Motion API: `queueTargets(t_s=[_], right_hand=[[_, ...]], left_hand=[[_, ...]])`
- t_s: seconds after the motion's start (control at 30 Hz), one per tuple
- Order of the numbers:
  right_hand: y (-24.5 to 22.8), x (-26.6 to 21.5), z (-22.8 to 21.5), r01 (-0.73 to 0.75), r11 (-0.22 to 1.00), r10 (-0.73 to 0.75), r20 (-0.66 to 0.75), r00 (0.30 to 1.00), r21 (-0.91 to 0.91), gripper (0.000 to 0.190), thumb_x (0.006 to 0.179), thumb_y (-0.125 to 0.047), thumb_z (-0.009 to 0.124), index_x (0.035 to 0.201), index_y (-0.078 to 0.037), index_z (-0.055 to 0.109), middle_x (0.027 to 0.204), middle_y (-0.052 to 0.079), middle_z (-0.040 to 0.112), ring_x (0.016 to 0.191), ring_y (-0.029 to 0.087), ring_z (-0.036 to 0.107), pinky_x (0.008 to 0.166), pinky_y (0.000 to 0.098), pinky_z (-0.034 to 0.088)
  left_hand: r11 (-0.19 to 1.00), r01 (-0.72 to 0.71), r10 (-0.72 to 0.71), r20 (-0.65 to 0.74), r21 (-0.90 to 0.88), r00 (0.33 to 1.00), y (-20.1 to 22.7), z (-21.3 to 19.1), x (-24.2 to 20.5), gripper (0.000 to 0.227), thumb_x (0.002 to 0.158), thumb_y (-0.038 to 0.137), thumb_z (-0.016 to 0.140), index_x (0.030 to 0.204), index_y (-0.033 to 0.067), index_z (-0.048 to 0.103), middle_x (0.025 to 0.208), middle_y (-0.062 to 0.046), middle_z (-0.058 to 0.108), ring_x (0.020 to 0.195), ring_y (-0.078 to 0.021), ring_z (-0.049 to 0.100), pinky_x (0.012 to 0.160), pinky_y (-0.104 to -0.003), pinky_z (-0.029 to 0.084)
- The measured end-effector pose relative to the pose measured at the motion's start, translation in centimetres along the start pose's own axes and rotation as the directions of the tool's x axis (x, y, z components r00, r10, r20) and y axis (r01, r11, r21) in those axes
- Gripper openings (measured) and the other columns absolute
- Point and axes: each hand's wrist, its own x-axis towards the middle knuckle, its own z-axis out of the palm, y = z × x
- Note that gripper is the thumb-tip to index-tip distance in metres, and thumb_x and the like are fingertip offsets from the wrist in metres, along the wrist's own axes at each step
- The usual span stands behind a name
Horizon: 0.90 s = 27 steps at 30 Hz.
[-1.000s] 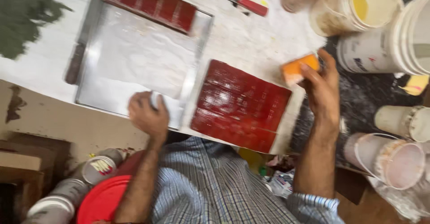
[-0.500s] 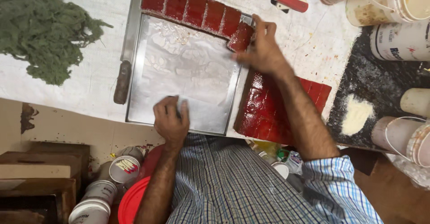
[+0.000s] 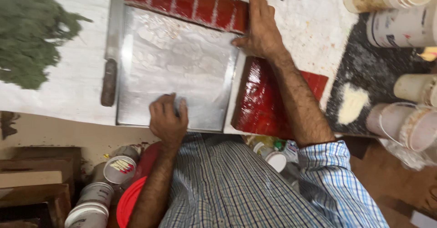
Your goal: The person repeatedly dips slices of bread into a red liquid in a bucket, then rubs the slices on a pile of white powder on the table. The coated slices are placed onto a metal tray. The process is repeated multiple times.
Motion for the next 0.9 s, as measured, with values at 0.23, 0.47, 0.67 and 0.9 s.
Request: queueTargets(t_s=[0.23,0.47,0.67,0.9], right_hand=[[-4.0,-6.6,-3.8,-0.013,0.992,0.070,0.473,0.878,-0.123,0.051,0.093,-0.057,0.068,0.133,-0.025,0.067,0.144,0.014,0.057,0.139,0.039,0.053,0.119,0.0562,0.039],[-1.9,-7.0,-1.6,-0.026,0.958,0.127,0.341,0.931,-0.285,0.064,0.090,-0.065,0.070,0.129,-0.014,0.066,0.133,0.023,0.055,0.113,0.041,0.057,0.094,0.0584,0.051],[1.1,-8.5,-5.2,-0.075,0.996,0.070,0.105,0.992,0.045,0.066,0.087,-0.034,0.084,0.140,-0.003,0.058,0.126,0.024,0.054,0.111,0.035,0.060,0.093,0.0459,0.056],[17.5,-34.2,-25.0,-0.103,0.707,0.447,-0.330,0.832,0.700,0.050,0.101,0.003,0.070,0.149,-0.002,0.057,0.142,0.010,0.063,0.131,0.020,0.063,0.114,0.0334,0.055]], left_hand=[[1.000,0.027,-0.027,-0.040,-0.003,0.999,-0.4,0.2,-0.2,0.022,0.097,0.022,0.076,0.111,0.0047,0.071,0.109,-0.011,0.066,0.101,-0.0320,0.064,0.081,-0.043,0.055],[1.000,0.024,-0.022,-0.076,0.021,0.997,-0.5,1.5,-1.1,0.023,0.100,0.025,0.074,0.108,0.0031,0.070,0.108,-0.011,0.067,0.100,-0.0298,0.063,0.079,-0.043,0.053],[0.998,-0.046,0.042,-0.093,-0.040,0.995,0.1,2.2,-3.3,0.019,0.104,0.014,0.072,0.113,-0.0018,0.066,0.114,-0.016,0.063,0.108,-0.0334,0.060,0.091,-0.045,0.053],[0.994,-0.006,-0.002,-0.072,-0.113,0.997,1.2,6.8,-9.8,0.029,0.117,0.023,0.065,0.121,-0.0054,0.068,0.112,-0.016,0.061,0.099,-0.0282,0.059,0.083,-0.039,0.049]])
